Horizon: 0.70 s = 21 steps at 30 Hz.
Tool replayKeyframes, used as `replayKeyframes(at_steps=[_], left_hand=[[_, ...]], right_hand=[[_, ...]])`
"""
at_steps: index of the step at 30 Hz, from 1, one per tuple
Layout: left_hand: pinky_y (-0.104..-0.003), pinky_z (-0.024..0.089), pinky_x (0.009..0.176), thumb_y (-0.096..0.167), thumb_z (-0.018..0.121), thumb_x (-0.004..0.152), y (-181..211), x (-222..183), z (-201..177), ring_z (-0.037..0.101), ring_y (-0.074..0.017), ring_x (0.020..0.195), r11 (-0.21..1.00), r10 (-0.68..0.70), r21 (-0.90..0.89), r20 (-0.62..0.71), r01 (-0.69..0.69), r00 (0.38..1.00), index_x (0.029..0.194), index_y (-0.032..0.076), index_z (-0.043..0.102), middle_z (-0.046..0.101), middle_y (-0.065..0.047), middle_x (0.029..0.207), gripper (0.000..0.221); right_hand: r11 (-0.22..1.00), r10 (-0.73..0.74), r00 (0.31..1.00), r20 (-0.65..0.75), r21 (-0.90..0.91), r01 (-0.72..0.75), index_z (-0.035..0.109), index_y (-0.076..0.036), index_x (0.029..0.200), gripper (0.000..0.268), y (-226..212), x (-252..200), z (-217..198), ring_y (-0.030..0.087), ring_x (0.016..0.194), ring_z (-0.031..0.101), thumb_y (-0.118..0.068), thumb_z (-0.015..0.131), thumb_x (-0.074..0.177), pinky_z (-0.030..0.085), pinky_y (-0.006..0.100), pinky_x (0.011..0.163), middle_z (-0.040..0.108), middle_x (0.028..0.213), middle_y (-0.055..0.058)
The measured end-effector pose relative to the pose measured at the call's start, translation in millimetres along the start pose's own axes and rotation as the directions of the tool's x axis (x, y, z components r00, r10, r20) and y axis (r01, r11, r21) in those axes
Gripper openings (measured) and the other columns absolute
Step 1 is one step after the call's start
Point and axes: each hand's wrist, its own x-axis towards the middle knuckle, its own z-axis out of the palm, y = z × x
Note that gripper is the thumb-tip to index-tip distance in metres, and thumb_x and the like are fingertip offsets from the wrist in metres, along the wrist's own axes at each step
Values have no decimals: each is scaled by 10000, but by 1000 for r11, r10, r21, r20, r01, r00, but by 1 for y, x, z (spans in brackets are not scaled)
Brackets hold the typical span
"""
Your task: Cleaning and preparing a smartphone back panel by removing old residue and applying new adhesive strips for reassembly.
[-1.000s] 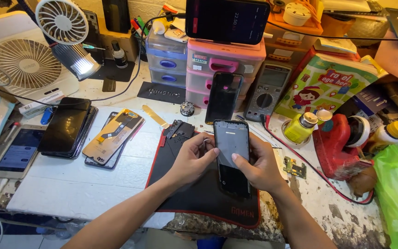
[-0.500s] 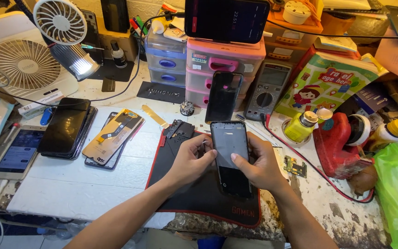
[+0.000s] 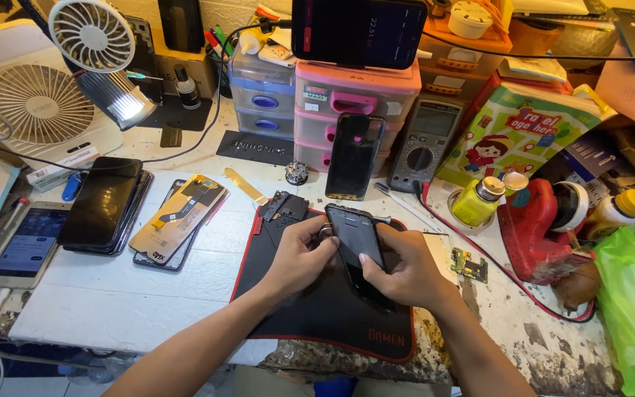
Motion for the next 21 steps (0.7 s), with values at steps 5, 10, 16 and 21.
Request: replayKeyframes(at_steps=[5, 10, 16, 21], left_hand=[[-301, 456, 595, 5, 621, 829, -6, 4, -4, 640, -209, 578, 999, 5, 31, 7, -5, 1000, 772, 44, 694, 647, -100, 551, 100], [-299, 462, 594, -17, 614, 832, -18, 5, -5, 646, -209, 572, 1000, -9, 30, 9, 9, 1000, 810, 33, 711, 664, -107, 576, 111], [-276, 480, 610, 23, 598, 922, -7, 6, -2, 624, -146, 611, 991, -8, -131, 74, 18, 997, 860, 18, 710, 687, -111, 614, 128], [-237, 502, 561, 28, 591, 978, -4, 2, -3, 587, -100, 618, 962, -68, -255, 138, 101, 988, 966, -12, 700, 709, -151, 680, 117]], right_hand=[[1000, 19, 1000, 2, -7, -19, 650, -39, 704, 174, 1, 0, 1, 193, 325, 549, -146, 751, 798, 368, 203, 333, 510, 436, 83], [996, 82, 997, 5, -18, -82, 666, -23, 721, 155, -13, 6, 1, 242, 332, 596, -126, 765, 782, 403, 205, 327, 543, 439, 132], [904, 364, 925, -107, 279, -323, 657, -34, 895, 105, -30, 20, -8, 106, 583, 551, -86, 696, 813, 488, 244, 500, 600, 645, 27], [724, 585, 811, 17, 440, -532, 657, -69, 1091, 273, -25, 19, -13, 268, 773, 729, -142, 716, 834, 596, 392, 710, 728, 844, 166]])
